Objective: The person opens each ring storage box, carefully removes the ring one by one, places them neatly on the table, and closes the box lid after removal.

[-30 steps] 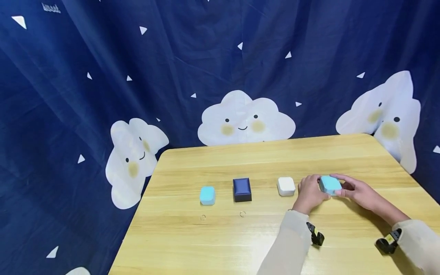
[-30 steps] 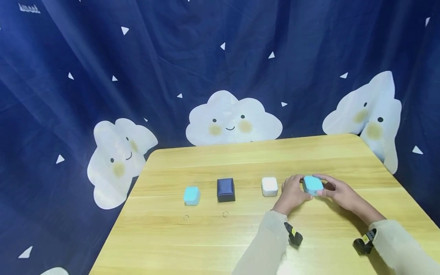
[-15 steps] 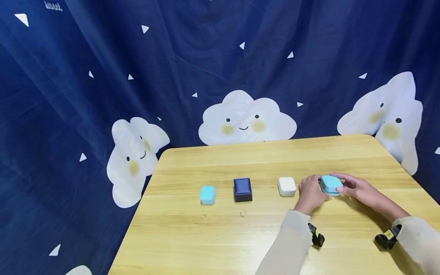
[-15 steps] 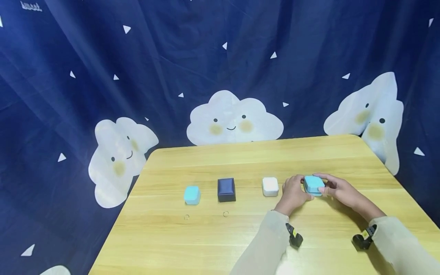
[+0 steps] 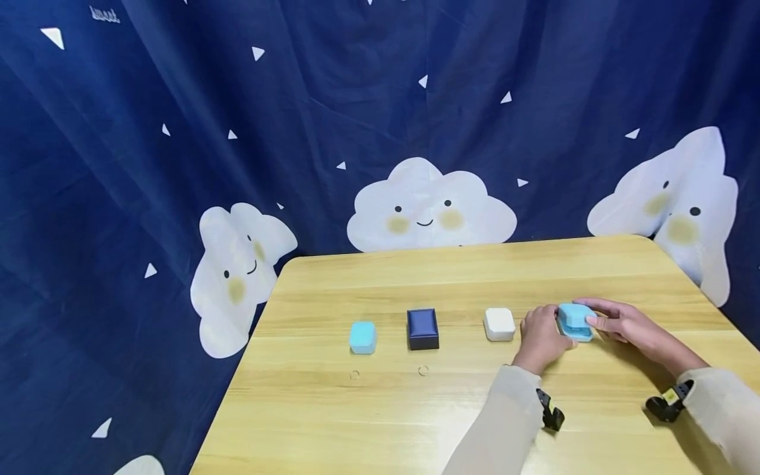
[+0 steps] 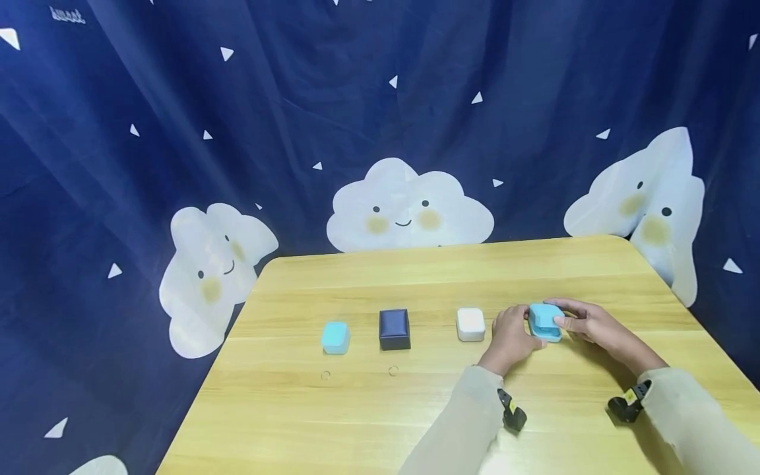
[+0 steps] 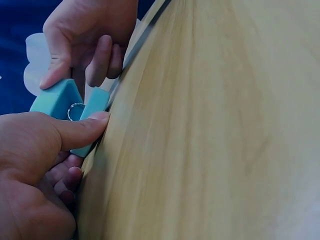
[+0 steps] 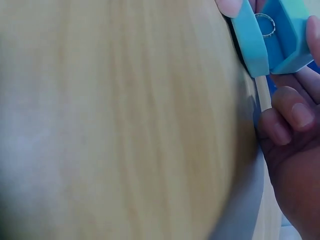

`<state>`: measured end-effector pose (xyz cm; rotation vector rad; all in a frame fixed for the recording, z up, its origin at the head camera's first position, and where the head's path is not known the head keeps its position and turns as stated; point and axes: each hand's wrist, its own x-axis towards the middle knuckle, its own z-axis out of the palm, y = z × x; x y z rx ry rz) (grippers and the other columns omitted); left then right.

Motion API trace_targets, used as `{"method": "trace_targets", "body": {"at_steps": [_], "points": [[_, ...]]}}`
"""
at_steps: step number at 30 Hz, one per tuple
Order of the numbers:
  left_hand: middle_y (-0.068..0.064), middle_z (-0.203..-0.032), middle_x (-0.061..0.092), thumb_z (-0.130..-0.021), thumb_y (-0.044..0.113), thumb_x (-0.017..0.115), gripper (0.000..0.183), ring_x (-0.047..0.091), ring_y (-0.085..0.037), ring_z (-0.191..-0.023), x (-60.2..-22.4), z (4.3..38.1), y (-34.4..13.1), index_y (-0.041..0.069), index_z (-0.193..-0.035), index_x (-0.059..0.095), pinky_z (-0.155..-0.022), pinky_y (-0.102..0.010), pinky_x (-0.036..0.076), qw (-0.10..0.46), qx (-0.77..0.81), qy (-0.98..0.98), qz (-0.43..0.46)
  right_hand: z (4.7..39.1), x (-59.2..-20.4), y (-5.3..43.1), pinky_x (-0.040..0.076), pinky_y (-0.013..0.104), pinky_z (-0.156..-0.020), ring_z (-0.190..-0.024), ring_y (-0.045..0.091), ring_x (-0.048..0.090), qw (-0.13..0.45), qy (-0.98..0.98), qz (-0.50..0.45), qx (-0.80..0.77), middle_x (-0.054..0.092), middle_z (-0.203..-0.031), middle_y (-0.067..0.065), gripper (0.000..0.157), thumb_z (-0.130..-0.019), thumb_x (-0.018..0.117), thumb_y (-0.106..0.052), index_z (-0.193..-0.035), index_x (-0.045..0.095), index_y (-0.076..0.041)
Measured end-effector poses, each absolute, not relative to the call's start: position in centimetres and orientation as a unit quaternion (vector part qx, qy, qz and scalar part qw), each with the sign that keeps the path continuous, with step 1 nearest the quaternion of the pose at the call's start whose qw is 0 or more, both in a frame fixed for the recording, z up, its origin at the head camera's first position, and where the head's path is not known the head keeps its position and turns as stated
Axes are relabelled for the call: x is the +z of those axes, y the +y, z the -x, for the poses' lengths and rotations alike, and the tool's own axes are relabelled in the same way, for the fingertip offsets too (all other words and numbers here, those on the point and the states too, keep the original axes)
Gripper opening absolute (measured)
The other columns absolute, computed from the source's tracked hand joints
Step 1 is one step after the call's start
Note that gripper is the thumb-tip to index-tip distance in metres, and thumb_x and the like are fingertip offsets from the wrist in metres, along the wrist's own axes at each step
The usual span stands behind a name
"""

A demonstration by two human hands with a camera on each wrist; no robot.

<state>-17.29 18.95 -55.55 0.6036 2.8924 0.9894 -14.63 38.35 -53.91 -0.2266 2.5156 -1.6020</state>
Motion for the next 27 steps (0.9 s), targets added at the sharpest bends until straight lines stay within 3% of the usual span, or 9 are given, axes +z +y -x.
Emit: {"method": "trace_targets", "body": {"at_steps": [5,8,11,17,22,27], "points": [[0.018,-0.108,0.058,-0.067,0.037,0.086,0.065,0.048,-0.002,-0.100,-55.6,17.1,18.9,0.026,-0.124,0.057,-0.086,-0.019,0.035,0.005,0.314,0.929,-0.195,15.2,-54.0,38.7,0.028,0.040,-0.040,-0.045,0.030,0.029,0.084,0.798,0.086,-0.590,0.035,-0.055,0.004,0.030,-0.103,0.040,-0.017,-0.129,0.056,-0.012],[0.019,-0.108,0.058,-0.066,0.035,0.086,0.065,0.047,-0.001,-0.099,-55.5,17.0,18.9,0.027,-0.123,0.057,-0.085,-0.019,0.034,0.004,0.321,0.927,-0.193,15.5,-53.9,38.9,0.022,0.044,-0.044,-0.048,0.033,0.022,0.096,0.756,0.098,-0.640,0.030,-0.055,0.010,0.028,-0.104,0.034,-0.016,-0.108,0.062,-0.013],[0.020,-0.107,0.058,-0.065,0.034,0.087,0.064,0.046,-0.001,-0.098,-55.5,17.0,18.8,0.028,-0.121,0.058,-0.086,-0.019,0.033,0.006,0.329,0.924,-0.193,15.8,-53.7,39.1,0.022,0.044,-0.047,-0.050,0.034,0.021,0.112,0.736,0.097,-0.661,0.029,-0.056,0.011,0.033,-0.105,0.030,-0.018,-0.093,0.058,-0.006],[0.021,-0.105,0.058,-0.065,0.034,0.087,0.062,0.045,0.000,-0.097,-55.6,17.2,18.6,0.028,-0.120,0.059,-0.085,-0.018,0.033,0.011,0.342,0.920,-0.189,16.3,-53.4,39.0,0.030,0.043,-0.049,-0.050,0.036,0.024,0.137,0.745,0.080,-0.648,0.032,-0.055,0.008,0.037,-0.106,0.030,-0.023,-0.091,0.057,-0.003],[0.020,-0.105,0.057,-0.065,0.034,0.087,0.063,0.044,0.000,-0.098,-55.6,17.2,18.4,0.028,-0.121,0.059,-0.085,-0.019,0.033,0.017,0.343,0.920,-0.190,16.8,-53.7,38.9,0.024,0.045,-0.047,-0.052,0.037,0.021,0.150,0.733,0.094,-0.656,0.028,-0.058,0.012,0.038,-0.106,0.029,-0.022,-0.088,0.053,0.001],[0.018,-0.112,0.056,-0.066,0.038,0.086,0.070,0.045,-0.001,-0.101,-55.9,17.1,18.3,0.027,-0.127,0.055,-0.086,-0.018,0.034,0.019,0.319,0.927,-0.199,17.1,-54.1,38.9,0.014,0.045,-0.048,-0.056,0.035,0.018,0.184,0.705,0.116,-0.675,0.028,-0.065,0.010,0.033,-0.106,0.025,-0.018,-0.090,0.051,-0.004]]}}
